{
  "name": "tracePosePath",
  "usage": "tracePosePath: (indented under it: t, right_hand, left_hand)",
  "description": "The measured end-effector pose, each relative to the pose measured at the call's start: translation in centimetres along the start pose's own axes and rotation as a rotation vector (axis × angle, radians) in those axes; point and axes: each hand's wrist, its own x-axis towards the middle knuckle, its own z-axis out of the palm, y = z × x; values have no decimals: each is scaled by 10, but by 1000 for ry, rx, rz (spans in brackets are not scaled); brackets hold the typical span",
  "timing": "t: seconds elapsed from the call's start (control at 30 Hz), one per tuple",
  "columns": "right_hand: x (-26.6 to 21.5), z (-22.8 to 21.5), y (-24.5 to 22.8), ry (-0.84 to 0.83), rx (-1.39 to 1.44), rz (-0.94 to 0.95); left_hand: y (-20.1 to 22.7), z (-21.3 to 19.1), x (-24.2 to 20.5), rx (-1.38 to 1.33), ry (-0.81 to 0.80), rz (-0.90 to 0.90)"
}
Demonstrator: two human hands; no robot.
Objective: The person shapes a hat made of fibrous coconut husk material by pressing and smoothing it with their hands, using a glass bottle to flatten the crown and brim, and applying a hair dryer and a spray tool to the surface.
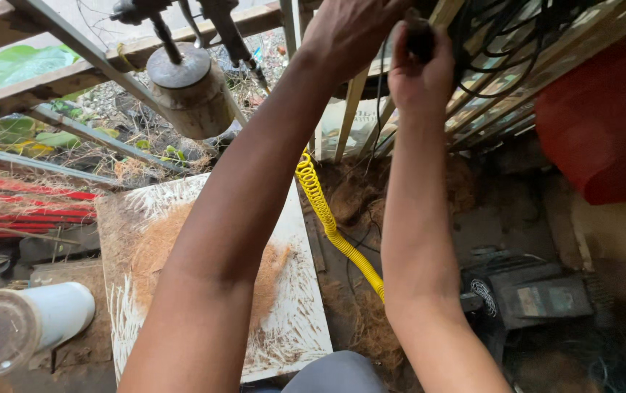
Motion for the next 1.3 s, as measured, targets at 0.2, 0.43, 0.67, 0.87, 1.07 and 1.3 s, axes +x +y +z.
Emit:
tracePosePath:
  t: [0.2,0.43,0.67,0.87,1.07,1.3]
  right_hand:
    - [-91,5,-20,-145,-143,64]
    - [-189,-158,-11,7,-953,-1]
    - [-299,-312,-25,-39,-1929,-55]
    - [-375,-310,53,-691,-2257,37]
    - [-393,-318,125,-1424,-2386,-48]
    - [-418,-324,173,-1562,-2430,-265]
  left_hand:
    - [1,-8,-24,-54,-142,-35]
    - [100,-89,-122,-527,-198,-423]
    - [223,-163,-311,-1380,-86,-1127]
    - [297,-213,-444,-1803,428,-2041]
    - [288,-274,-512,-1813,697,-2369]
    - [301,-272,-560,-1664,833,-2434]
